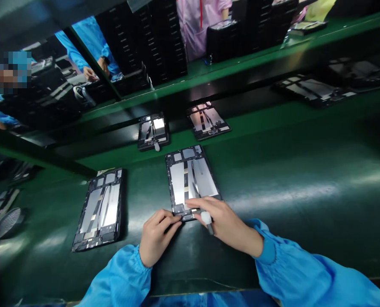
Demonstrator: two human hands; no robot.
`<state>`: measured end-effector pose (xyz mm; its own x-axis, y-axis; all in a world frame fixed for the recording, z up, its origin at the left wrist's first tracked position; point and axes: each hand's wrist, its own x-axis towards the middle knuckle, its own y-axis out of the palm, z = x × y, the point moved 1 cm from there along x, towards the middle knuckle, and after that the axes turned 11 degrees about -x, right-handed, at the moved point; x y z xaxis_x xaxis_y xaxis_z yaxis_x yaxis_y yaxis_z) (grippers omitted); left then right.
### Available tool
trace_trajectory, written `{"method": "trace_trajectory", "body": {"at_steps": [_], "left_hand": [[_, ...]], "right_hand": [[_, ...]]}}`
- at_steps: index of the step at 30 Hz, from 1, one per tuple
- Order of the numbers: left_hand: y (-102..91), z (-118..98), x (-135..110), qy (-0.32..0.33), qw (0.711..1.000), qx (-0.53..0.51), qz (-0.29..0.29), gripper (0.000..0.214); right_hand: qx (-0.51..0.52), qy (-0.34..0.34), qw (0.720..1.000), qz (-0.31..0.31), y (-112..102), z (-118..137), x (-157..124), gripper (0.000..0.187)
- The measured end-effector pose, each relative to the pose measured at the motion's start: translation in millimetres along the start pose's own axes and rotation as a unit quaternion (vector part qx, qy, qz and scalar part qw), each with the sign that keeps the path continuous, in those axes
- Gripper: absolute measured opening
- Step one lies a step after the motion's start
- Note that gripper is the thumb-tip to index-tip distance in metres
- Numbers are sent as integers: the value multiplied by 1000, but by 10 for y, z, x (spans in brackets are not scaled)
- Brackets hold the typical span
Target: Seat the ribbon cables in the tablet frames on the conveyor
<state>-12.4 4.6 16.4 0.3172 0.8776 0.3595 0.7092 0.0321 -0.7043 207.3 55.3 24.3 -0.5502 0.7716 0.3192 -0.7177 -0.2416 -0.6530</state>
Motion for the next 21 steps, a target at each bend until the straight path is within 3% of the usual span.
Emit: {"method": "trace_trajectory", "body": {"at_steps": [4, 8, 16, 21], "left_hand": [[8, 10, 10, -40, 996, -77, 0, 12], [11, 14, 24, -63, 990, -122, -14, 11], [31, 14, 12, -45, 996, -77, -12, 13], [40, 19, -8, -35, 995, -90, -11, 10]], "right_hand": [[-23, -40, 997, 57, 169, 20, 109, 34], [-8, -44, 998, 42, 222, 29, 153, 28], [17, 5, 1000, 8, 300, 0, 103, 25], [10, -7, 999, 35, 259, 17, 109, 28]]}}
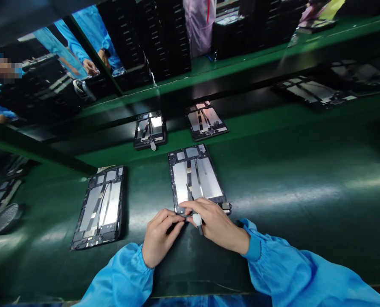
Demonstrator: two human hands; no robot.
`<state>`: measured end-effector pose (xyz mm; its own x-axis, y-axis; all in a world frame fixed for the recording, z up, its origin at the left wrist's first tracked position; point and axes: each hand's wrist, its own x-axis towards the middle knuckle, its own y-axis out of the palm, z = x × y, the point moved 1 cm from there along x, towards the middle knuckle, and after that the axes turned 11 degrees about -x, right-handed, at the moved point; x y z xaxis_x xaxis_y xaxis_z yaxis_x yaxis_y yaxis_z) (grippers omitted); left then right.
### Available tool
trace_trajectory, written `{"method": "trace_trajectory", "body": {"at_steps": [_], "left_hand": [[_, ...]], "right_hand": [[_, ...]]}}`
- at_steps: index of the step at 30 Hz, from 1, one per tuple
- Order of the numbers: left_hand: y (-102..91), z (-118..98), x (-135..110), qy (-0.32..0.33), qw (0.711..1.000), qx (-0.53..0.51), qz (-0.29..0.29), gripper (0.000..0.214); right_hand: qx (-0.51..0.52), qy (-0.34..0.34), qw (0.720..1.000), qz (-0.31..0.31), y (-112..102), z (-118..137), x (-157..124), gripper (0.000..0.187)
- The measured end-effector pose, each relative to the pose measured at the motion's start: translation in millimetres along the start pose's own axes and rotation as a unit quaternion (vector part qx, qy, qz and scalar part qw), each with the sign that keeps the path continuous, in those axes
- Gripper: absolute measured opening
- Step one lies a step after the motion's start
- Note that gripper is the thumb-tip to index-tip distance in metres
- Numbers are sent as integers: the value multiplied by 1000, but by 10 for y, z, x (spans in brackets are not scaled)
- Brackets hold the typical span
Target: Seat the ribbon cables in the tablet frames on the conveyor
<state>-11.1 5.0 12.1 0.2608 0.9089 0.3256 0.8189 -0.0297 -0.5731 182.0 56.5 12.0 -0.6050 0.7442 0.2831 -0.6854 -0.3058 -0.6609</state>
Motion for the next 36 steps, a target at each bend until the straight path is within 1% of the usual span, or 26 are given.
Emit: {"method": "trace_trajectory", "body": {"at_steps": [5, 7, 9, 11, 13, 15, 16, 17, 19, 22, 28, 32, 36], "left_hand": [[1, -5, -1, -50, 999, -17, 11, 5], [6, -13, 2, -73, 997, -11, 17, 6], [13, -23, 5, -80, 997, 6, 24, 8], [13, -43, 4, -46, 997, 54, 26, 12], [-1, -75, -5, 27, 989, 141, 25, 13], [-31, -113, -24, 103, 965, 239, 35, 14], [-52, -128, -38, 131, 951, 277, 46, 17], [-76, -139, -53, 149, 938, 306, 60, 22], [-125, -145, -86, 168, 924, 335, 78, 30], [-174, -108, -136, 175, 919, 342, 87, 35], [-173, 18, -190, 148, 950, 267, 65, 35], [-166, 34, -189, 154, 950, 261, 76, 33], [-165, 27, -178, 161, 952, 254, 60, 32]], "right_hand": [[26, 9, 1000, 5, -41, 21, 1, 26], [23, 19, 1000, 11, -31, 26, -7, 30], [9, 22, 1000, 15, -9, 28, -20, 37], [-9, 15, 1000, 13, 18, 27, -33, 46], [-20, 2, 1000, 9, 41, 25, -43, 55], [-23, -9, 1000, 2, 57, 22, -49, 61], [-23, -11, 1000, -1, 61, 21, -51, 63], [-23, -12, 1000, -4, 63, 19, -52, 64], [-22, -12, 1000, -7, 63, 18, -52, 66], [-25, -13, 1000, -5, 56, 23, -47, 67], [-34, -25, 999, -14, 49, 33, -37, 72], [-28, -22, 999, -13, 48, 32, -38, 77], [-25, -25, 999, -17, 40, 38, -38, 77]]}}
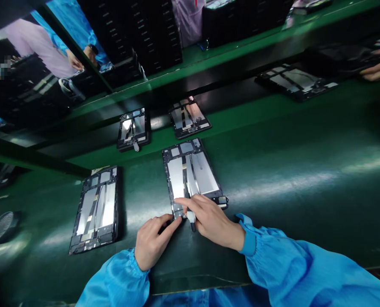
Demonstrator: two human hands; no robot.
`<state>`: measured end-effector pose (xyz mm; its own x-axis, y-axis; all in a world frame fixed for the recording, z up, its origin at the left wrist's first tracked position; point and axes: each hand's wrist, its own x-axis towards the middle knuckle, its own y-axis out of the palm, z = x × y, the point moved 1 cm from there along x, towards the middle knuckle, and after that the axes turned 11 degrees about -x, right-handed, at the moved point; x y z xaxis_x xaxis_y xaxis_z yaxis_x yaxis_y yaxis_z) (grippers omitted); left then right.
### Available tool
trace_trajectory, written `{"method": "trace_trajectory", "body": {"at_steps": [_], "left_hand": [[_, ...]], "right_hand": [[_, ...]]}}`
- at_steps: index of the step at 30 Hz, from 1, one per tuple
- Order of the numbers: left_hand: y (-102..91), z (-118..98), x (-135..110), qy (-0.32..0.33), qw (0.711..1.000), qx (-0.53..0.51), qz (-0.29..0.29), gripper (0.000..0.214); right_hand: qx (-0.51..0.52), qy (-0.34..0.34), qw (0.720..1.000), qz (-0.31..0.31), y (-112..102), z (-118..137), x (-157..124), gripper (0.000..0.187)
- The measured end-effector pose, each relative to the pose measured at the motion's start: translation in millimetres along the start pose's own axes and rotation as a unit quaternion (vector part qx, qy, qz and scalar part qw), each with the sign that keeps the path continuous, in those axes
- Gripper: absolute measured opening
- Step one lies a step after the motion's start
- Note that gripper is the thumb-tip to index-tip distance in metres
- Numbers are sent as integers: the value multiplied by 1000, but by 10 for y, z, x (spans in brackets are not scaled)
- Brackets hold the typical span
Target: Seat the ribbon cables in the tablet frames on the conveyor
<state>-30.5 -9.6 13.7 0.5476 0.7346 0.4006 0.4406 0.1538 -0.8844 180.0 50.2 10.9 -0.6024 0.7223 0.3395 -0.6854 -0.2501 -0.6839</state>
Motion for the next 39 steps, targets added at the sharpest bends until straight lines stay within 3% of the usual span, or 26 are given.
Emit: {"method": "trace_trajectory", "body": {"at_steps": [8, 14, 20, 23, 27, 30, 39], "left_hand": [[28, 11, 28, -30, 997, -58, -42, 27], [29, 32, 29, -7, 1000, -18, 0, 29], [27, 20, 46, 14, 1000, 10, 14, 36], [39, -10, 66, -9, 1000, 4, 18, 34], [67, -49, 78, -45, 999, -23, 18, 30], [76, -62, 78, -47, 998, -35, 24, 30], [78, -47, 68, -52, 997, -45, 19, 31]], "right_hand": [[6, 14, 1000, 10, 7, 8, -13, 78], [18, 16, 1000, 10, 6, -9, -11, 82], [20, 18, 1000, 7, -13, -27, 12, 69], [52, 27, 998, -1, -116, -20, -33, 56], [99, 88, 990, -39, -256, 3, -177, 39], [142, 127, 981, -22, -252, 25, -254, 34], [110, 90, 989, -28, -260, 65, -192, 19]]}}
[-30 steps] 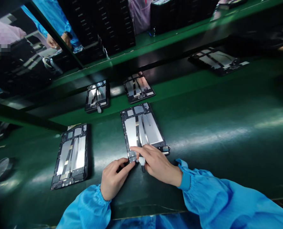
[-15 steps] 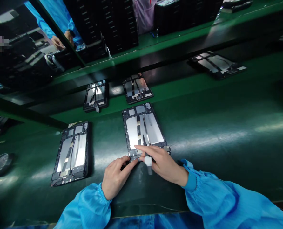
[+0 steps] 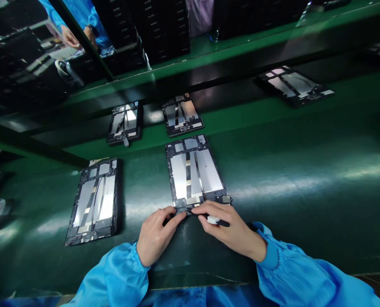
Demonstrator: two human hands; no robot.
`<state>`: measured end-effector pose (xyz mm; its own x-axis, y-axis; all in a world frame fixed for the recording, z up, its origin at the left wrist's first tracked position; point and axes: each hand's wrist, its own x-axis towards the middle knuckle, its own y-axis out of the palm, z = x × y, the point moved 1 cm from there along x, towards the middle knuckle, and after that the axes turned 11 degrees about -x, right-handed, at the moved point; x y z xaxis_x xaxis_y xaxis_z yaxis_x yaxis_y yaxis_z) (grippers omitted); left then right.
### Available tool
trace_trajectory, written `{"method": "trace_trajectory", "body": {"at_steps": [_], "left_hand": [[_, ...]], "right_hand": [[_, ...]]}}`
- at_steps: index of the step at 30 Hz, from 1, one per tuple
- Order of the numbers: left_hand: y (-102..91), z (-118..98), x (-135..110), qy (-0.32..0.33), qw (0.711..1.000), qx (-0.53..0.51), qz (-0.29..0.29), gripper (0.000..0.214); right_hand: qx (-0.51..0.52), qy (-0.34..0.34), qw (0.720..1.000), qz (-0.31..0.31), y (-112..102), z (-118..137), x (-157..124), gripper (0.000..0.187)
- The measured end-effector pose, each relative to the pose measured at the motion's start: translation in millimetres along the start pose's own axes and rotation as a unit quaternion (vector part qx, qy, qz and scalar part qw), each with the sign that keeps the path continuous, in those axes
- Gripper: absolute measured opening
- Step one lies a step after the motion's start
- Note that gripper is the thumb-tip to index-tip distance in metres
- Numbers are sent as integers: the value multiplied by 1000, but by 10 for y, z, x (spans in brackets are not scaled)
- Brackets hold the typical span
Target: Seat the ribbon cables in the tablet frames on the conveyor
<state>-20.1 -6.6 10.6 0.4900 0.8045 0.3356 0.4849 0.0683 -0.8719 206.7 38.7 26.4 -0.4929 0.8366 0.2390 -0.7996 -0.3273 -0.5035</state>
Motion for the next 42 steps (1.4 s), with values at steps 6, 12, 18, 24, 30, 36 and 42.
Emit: {"method": "trace_trajectory", "body": {"at_steps": [6, 12, 18, 24, 30, 36, 42], "left_hand": [[8, 11, -5, 2, 1000, 7, -6, 31], [-61, 35, -47, 27, 999, -14, -9, 33], [-90, 39, -54, 28, 999, -32, -14, 30], [-77, 70, -36, 29, 999, -32, -22, 28], [-82, -44, -45, 80, 995, -56, -27, 27], [110, -352, 24, 124, 987, -20, 105, 33], [70, -341, 8, 137, 977, -63, 153, 28]], "right_hand": [[-38, 48, 998, -32, -114, -68, -8, 17], [33, 81, 996, 0, -82, -91, -34, 20], [51, 28, 995, 75, 8, -27, -25, 21], [47, 8, 995, 90, 25, 8, 2, 20], [133, 164, 976, 61, -61, -67, -35, 25], [102, 178, 978, 39, -210, -149, -152, 29], [34, 198, 977, 69, -289, -210, -270, 24]]}}
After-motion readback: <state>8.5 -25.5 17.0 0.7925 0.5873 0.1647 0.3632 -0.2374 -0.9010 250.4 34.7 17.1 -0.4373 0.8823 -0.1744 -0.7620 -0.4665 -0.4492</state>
